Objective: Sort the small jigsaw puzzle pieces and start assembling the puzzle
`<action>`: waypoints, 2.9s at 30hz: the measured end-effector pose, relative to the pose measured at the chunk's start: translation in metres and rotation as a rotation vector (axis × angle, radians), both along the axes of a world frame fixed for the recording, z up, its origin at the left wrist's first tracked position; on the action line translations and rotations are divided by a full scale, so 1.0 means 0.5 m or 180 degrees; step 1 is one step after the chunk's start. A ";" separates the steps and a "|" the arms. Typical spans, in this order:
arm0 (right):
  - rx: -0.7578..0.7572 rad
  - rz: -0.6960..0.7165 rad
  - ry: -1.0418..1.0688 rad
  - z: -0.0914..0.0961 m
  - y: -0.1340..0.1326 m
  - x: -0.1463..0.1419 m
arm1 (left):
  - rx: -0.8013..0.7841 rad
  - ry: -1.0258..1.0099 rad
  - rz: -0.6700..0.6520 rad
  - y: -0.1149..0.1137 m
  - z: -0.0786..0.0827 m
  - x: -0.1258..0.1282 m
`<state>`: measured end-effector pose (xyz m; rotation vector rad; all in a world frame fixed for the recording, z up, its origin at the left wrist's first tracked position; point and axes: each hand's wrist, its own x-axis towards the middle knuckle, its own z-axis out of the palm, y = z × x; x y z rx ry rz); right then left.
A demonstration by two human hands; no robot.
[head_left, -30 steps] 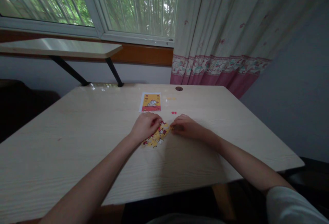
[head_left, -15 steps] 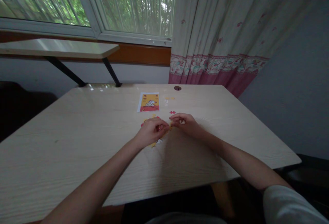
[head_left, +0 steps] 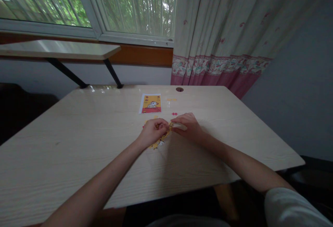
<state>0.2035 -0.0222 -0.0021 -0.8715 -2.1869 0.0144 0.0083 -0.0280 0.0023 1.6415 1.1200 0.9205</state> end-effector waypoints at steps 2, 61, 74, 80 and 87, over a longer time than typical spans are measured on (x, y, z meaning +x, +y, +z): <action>0.0070 -0.0093 -0.0073 0.000 0.000 0.000 | -0.0003 -0.0085 0.0028 -0.001 0.002 0.002; -0.1399 -0.1187 -0.0064 -0.047 0.305 0.099 | 0.0737 0.0966 0.0529 0.032 0.010 -0.053; -0.1661 -0.1404 -0.0291 -0.026 0.304 0.083 | 0.0760 0.1005 0.0542 0.034 0.008 -0.055; -0.1003 -0.1134 -0.0464 -0.007 0.241 0.056 | 0.0941 0.1221 0.0408 0.035 0.011 -0.063; -0.0909 0.0729 -0.1032 0.006 0.100 0.025 | 0.1488 0.1828 -0.0057 0.037 0.026 -0.080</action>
